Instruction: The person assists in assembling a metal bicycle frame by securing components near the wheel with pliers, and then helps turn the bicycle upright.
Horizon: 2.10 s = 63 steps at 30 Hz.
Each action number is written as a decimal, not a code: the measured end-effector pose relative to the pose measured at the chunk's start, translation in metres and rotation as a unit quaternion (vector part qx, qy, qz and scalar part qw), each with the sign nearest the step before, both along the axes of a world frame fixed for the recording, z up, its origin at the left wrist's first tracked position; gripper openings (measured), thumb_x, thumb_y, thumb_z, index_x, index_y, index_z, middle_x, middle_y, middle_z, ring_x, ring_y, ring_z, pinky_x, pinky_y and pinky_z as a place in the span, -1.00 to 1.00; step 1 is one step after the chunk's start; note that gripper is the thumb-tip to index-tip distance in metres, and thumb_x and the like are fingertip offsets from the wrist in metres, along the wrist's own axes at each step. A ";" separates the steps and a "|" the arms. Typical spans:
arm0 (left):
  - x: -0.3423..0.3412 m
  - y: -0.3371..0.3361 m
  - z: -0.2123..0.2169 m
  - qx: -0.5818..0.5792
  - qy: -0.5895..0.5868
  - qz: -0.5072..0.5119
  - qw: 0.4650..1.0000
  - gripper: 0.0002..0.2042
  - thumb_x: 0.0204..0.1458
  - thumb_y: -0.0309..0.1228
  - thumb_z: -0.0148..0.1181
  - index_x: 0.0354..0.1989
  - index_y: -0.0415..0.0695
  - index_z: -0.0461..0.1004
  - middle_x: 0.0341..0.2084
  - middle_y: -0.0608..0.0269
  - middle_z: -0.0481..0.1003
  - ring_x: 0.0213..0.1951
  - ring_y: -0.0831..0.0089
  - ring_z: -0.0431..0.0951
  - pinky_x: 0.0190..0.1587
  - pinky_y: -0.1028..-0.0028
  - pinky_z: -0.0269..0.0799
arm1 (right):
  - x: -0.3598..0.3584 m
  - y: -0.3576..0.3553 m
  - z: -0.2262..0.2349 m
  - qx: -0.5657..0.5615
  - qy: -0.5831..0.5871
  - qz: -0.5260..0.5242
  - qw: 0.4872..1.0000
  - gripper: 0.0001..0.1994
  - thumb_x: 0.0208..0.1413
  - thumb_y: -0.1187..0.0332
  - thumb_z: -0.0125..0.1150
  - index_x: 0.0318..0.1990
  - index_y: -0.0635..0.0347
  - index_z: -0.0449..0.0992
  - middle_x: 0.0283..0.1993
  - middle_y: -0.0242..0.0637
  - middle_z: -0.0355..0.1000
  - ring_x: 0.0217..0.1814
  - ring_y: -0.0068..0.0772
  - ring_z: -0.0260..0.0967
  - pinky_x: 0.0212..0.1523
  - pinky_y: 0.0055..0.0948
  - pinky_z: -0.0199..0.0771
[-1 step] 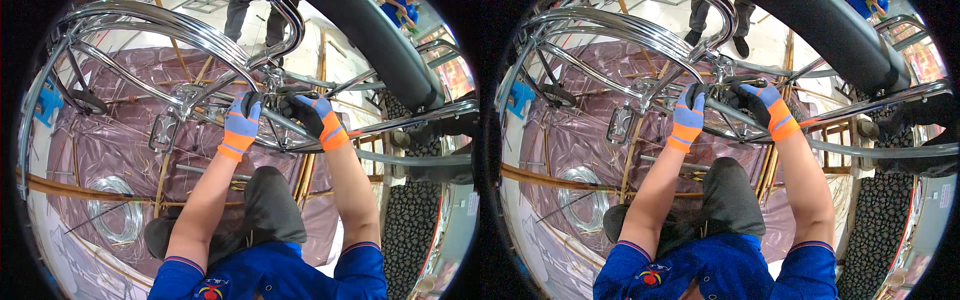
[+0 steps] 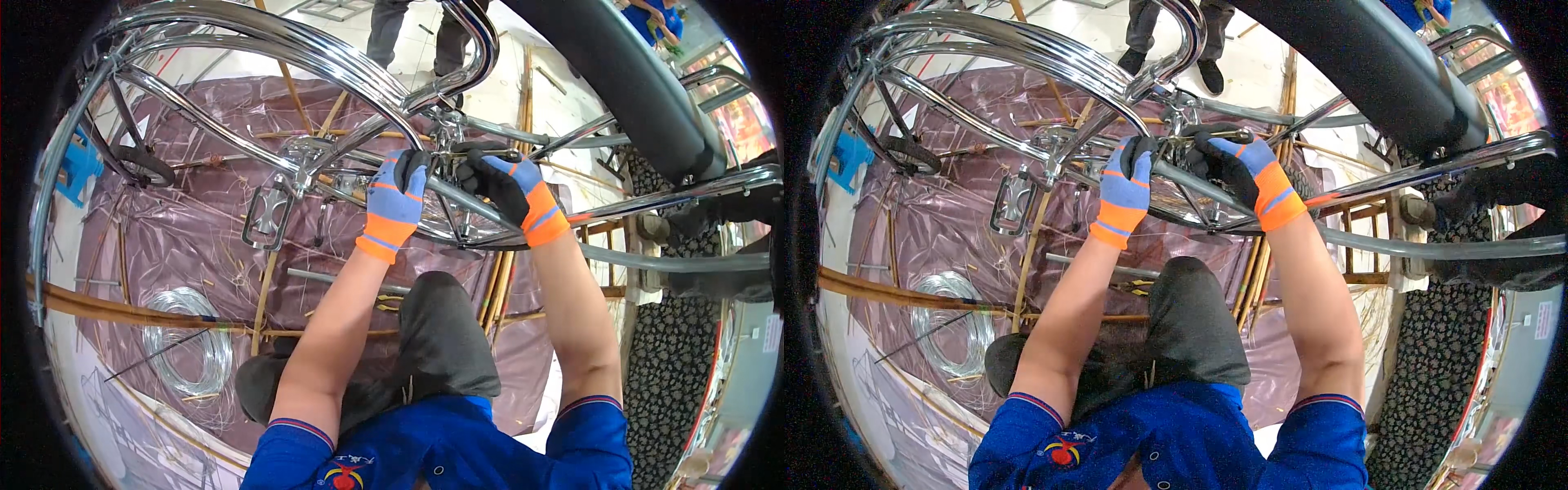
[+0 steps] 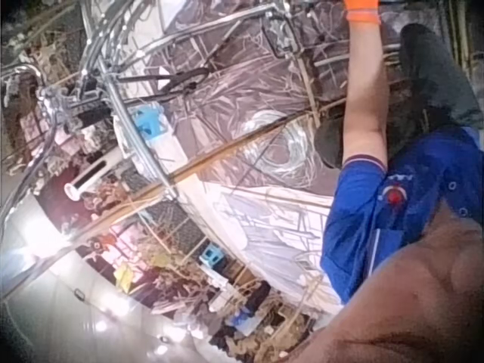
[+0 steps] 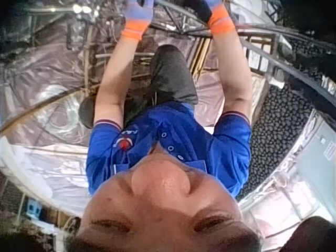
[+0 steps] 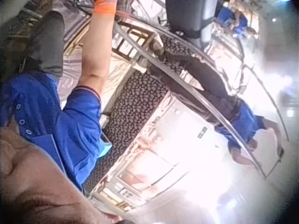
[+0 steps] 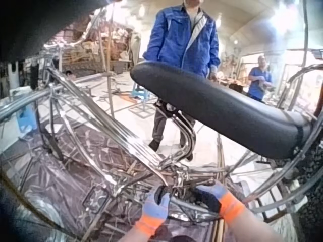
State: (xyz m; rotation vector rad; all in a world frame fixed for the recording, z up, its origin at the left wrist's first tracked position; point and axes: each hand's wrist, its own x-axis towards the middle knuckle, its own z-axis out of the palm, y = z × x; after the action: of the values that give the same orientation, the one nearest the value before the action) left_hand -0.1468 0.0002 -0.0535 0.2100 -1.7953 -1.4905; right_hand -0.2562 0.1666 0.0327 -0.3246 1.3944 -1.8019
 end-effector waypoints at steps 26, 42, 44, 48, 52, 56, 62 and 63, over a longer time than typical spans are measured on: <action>0.003 -0.004 0.003 -0.020 -0.005 -0.014 1.000 -0.84 0.10 -0.45 0.13 -0.18 -0.23 0.49 -0.25 0.02 0.50 -0.19 0.04 0.51 -0.12 0.26 0.42 | 0.001 -0.009 0.018 0.166 0.132 -0.045 0.976 -0.79 0.14 0.45 0.16 -0.10 0.34 0.52 -0.32 -0.18 0.53 -0.39 -0.39 0.48 -0.38 -0.46 0.50; 0.004 -0.010 -0.002 0.049 -0.027 -0.036 0.998 -0.80 0.15 -0.45 0.11 -0.11 -0.25 0.51 -0.21 0.09 0.54 -0.17 0.22 0.54 -0.06 0.37 0.42 | 0.063 0.011 0.087 0.027 0.349 -0.261 0.900 -0.81 0.05 0.46 0.25 -0.17 0.32 0.59 -0.28 -0.29 0.57 -0.21 -0.55 0.49 -0.15 -0.51 0.48; 0.006 -0.011 -0.007 0.103 -0.023 -0.064 0.992 -0.79 0.16 -0.46 0.11 -0.08 -0.27 0.50 -0.19 0.13 0.55 -0.17 0.32 0.55 -0.05 0.42 0.43 | 0.091 0.052 0.065 0.031 0.308 -0.231 0.922 -0.75 0.03 0.52 0.25 -0.09 0.36 0.53 -0.21 -0.26 0.56 -0.15 -0.49 0.49 -0.10 -0.50 0.48; 0.009 -0.021 -0.011 0.209 -0.039 -0.139 0.967 -0.74 0.16 -0.52 0.12 0.01 -0.31 0.48 -0.16 0.24 0.56 -0.15 0.54 0.52 -0.01 0.54 0.41 | 0.155 0.070 0.001 0.095 0.151 -0.070 0.982 -0.71 0.04 0.51 0.26 -0.05 0.38 0.50 -0.17 -0.24 0.56 -0.13 -0.47 0.49 -0.05 -0.46 0.46; 0.013 -0.029 -0.001 0.160 -0.086 -0.155 0.971 -0.74 0.15 -0.52 0.12 0.00 -0.30 0.48 -0.16 0.25 0.56 -0.15 0.54 0.51 -0.03 0.54 0.42 | 0.191 0.075 -0.095 0.120 0.178 -0.076 0.974 -0.77 0.04 0.49 0.26 -0.12 0.32 0.55 -0.19 -0.25 0.56 -0.14 -0.46 0.48 -0.06 -0.44 0.46; 0.015 -0.029 0.010 0.183 -0.081 -0.182 0.963 -0.71 0.16 -0.54 0.09 0.05 -0.31 0.44 -0.12 0.23 0.55 -0.14 0.54 0.51 -0.03 0.54 0.44 | 0.204 0.077 -0.137 0.141 0.195 -0.042 0.970 -0.82 0.04 0.46 0.26 -0.18 0.28 0.58 -0.23 -0.26 0.57 -0.19 -0.44 0.48 -0.08 -0.42 0.44; 0.018 -0.030 0.020 0.283 -0.153 -0.149 0.935 -0.69 0.16 -0.52 0.07 0.08 -0.28 0.44 -0.13 0.25 0.55 -0.13 0.50 0.53 -0.05 0.51 0.46 | 0.199 0.080 -0.182 0.062 0.002 -0.056 0.997 -0.81 0.05 0.50 0.21 -0.16 0.29 0.58 -0.27 -0.30 0.57 -0.19 -0.49 0.47 -0.14 -0.46 0.45; 0.019 -0.038 0.020 0.262 -0.158 -0.174 0.936 -0.70 0.15 -0.51 0.06 0.07 -0.24 0.45 -0.15 0.26 0.55 -0.18 0.50 0.54 -0.09 0.51 0.48 | 0.199 0.079 -0.181 0.006 -0.056 -0.048 0.997 -0.80 0.04 0.52 0.19 -0.15 0.28 0.59 -0.25 -0.31 0.57 -0.19 -0.49 0.47 -0.15 -0.47 0.46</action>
State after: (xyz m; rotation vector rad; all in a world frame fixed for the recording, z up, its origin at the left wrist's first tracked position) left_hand -0.1277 -0.0373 -0.0336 0.4322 -1.6944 -2.2922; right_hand -0.0572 0.2455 -0.1481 -0.1498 1.3616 -1.8585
